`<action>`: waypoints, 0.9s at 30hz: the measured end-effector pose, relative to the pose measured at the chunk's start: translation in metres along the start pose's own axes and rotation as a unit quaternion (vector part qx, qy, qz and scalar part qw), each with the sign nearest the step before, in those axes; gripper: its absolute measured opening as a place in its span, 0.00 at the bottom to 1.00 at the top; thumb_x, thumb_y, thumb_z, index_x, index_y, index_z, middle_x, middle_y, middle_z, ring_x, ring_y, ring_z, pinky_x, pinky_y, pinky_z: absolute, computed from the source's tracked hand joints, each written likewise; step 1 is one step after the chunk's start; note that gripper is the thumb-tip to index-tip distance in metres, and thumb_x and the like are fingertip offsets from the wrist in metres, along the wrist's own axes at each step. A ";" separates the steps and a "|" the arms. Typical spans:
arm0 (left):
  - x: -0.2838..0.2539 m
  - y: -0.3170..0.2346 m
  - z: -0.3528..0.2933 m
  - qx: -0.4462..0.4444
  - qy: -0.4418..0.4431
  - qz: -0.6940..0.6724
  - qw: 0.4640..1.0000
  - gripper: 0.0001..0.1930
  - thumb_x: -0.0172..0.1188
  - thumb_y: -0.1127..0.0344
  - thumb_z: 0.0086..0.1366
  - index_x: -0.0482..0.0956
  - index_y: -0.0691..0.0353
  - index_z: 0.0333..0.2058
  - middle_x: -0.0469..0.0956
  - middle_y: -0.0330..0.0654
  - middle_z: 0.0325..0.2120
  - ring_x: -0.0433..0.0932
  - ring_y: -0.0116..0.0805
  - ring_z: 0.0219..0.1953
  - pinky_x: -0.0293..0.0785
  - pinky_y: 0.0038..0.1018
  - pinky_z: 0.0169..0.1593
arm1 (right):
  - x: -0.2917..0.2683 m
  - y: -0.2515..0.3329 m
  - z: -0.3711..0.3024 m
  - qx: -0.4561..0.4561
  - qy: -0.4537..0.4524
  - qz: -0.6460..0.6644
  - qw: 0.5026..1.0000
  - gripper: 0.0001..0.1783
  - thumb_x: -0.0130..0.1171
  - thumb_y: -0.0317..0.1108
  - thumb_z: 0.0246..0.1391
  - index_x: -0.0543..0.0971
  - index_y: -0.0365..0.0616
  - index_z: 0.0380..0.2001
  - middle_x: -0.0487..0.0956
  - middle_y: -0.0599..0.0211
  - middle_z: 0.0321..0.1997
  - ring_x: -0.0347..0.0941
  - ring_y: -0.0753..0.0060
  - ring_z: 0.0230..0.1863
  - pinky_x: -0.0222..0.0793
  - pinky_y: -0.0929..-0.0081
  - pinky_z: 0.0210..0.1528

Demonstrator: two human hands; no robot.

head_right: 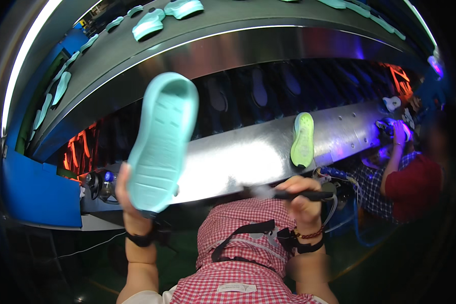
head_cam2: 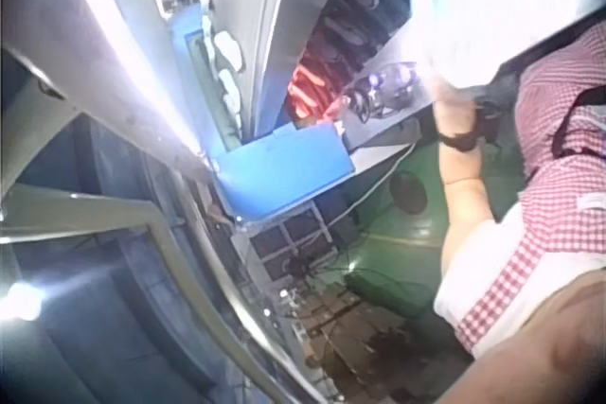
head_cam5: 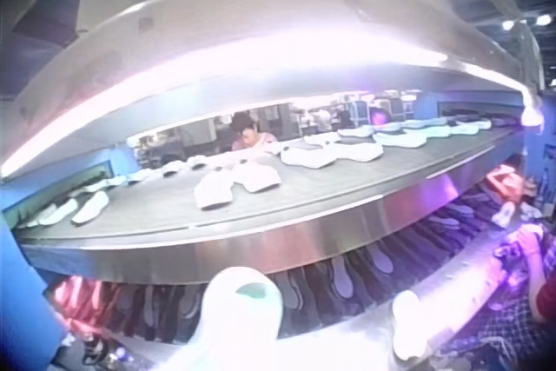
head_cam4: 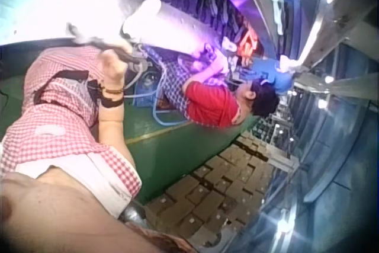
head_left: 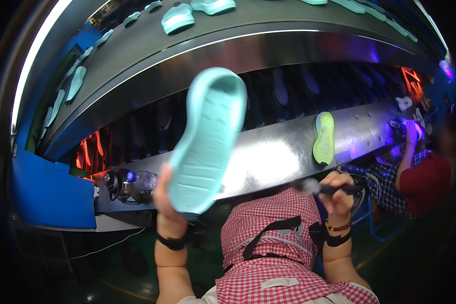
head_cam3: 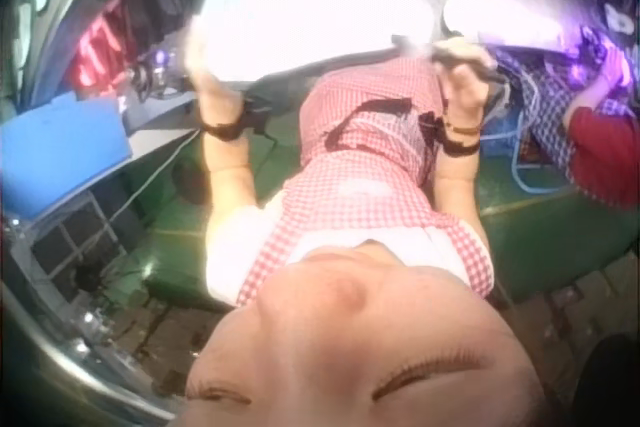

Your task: Applying a liquid (likely glue or primer) to the underside of shoe soles using a brush on an assembly line.

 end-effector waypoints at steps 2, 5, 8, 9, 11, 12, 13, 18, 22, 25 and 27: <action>0.024 -0.064 0.005 0.071 0.164 0.019 0.984 0.33 0.31 0.46 0.64 0.60 0.72 0.54 0.71 0.58 0.44 0.75 0.55 0.40 0.72 0.48 0.43 | -0.028 -0.001 0.001 -0.006 -0.039 0.025 0.999 0.14 0.55 0.29 0.50 0.72 0.36 0.40 0.74 0.45 0.41 0.60 0.83 0.11 0.56 0.87 0.14; 0.007 -0.165 0.040 0.233 0.080 -0.030 0.969 0.29 0.35 0.53 0.65 0.55 0.73 0.55 0.61 0.59 0.53 0.64 0.58 0.52 0.60 0.57 0.52 | -0.040 -0.025 -0.002 0.051 -0.067 0.043 0.996 0.13 0.54 0.28 0.50 0.72 0.34 0.40 0.74 0.44 0.42 0.60 0.82 0.11 0.56 0.87 0.15; -0.059 -0.265 0.090 0.373 0.094 -0.243 0.890 0.33 0.34 0.52 0.64 0.40 0.68 0.60 0.42 0.55 0.61 0.43 0.53 0.64 0.40 0.59 0.61 | -0.042 -0.042 -0.010 0.087 -0.085 0.077 0.990 0.13 0.52 0.27 0.51 0.72 0.33 0.40 0.74 0.43 0.42 0.61 0.80 0.13 0.57 0.87 0.17; -0.035 -0.251 0.100 0.380 -0.045 -0.256 0.888 0.34 0.34 0.50 0.64 0.36 0.65 0.61 0.39 0.53 0.62 0.42 0.50 0.64 0.40 0.55 0.62 | -0.048 -0.047 -0.011 0.094 -0.116 0.084 0.985 0.13 0.52 0.26 0.51 0.71 0.33 0.40 0.74 0.43 0.42 0.62 0.80 0.13 0.58 0.86 0.17; -0.010 -0.236 0.127 0.395 -0.114 0.054 0.910 0.34 0.40 0.51 0.64 0.42 0.65 0.61 0.45 0.53 0.61 0.49 0.48 0.63 0.47 0.43 0.63 | -0.048 -0.050 -0.010 0.091 -0.119 0.089 0.985 0.12 0.50 0.26 0.52 0.71 0.33 0.41 0.74 0.44 0.42 0.62 0.79 0.14 0.59 0.86 0.18; -0.002 -0.228 0.146 0.410 -0.084 0.206 0.884 0.32 0.45 0.52 0.63 0.50 0.68 0.59 0.53 0.54 0.58 0.54 0.47 0.61 0.53 0.40 0.61 | -0.051 -0.053 -0.012 0.105 -0.132 0.082 0.982 0.12 0.50 0.25 0.52 0.71 0.33 0.40 0.74 0.44 0.42 0.63 0.79 0.14 0.60 0.85 0.19; 0.041 -0.199 0.150 0.396 -0.114 0.380 0.828 0.34 0.51 0.51 0.60 0.55 0.69 0.57 0.58 0.56 0.56 0.58 0.47 0.58 0.58 0.36 0.58 | -0.057 -0.052 -0.016 0.116 -0.155 0.072 0.978 0.12 0.50 0.25 0.52 0.71 0.33 0.40 0.74 0.45 0.42 0.63 0.79 0.15 0.60 0.84 0.19; 0.078 -0.171 0.204 0.370 -0.124 0.797 0.461 0.38 0.56 0.47 0.53 0.56 0.61 0.58 0.55 0.62 0.56 0.56 0.57 0.58 0.56 0.38 0.58 | -0.058 -0.051 -0.021 0.139 -0.169 0.071 0.973 0.12 0.52 0.22 0.50 0.71 0.33 0.40 0.75 0.50 0.41 0.73 0.71 0.32 0.70 0.79 0.35; 0.066 -0.183 0.216 0.412 -0.086 0.779 0.464 0.32 0.60 0.49 0.51 0.66 0.60 0.51 0.64 0.60 0.49 0.64 0.57 0.52 0.62 0.40 0.54 | -0.048 -0.051 -0.018 0.136 -0.183 0.053 0.972 0.13 0.52 0.20 0.49 0.71 0.33 0.40 0.75 0.53 0.41 0.73 0.73 0.37 0.69 0.80 0.40; 0.072 -0.195 0.200 0.482 -0.044 0.751 0.449 0.22 0.59 0.55 0.54 0.71 0.62 0.44 0.70 0.56 0.42 0.68 0.51 0.47 0.63 0.36 0.52 | -0.050 -0.050 -0.017 0.117 -0.163 0.024 0.979 0.13 0.51 0.21 0.49 0.72 0.34 0.41 0.74 0.53 0.43 0.72 0.70 0.39 0.69 0.77 0.45; 0.073 -0.192 0.166 0.545 0.023 0.689 0.477 0.19 0.57 0.57 0.57 0.72 0.65 0.41 0.70 0.51 0.39 0.69 0.44 0.45 0.63 0.33 0.51 | -0.053 -0.046 -0.016 0.104 -0.185 0.032 0.977 0.12 0.52 0.21 0.49 0.72 0.35 0.40 0.75 0.53 0.43 0.72 0.71 0.39 0.68 0.78 0.42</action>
Point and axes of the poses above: each hand's wrist, its own z-axis towards the middle knuckle, its own x-axis out of the palm, y = z × x, the point moved 6 cm from there along z, towards the middle knuckle
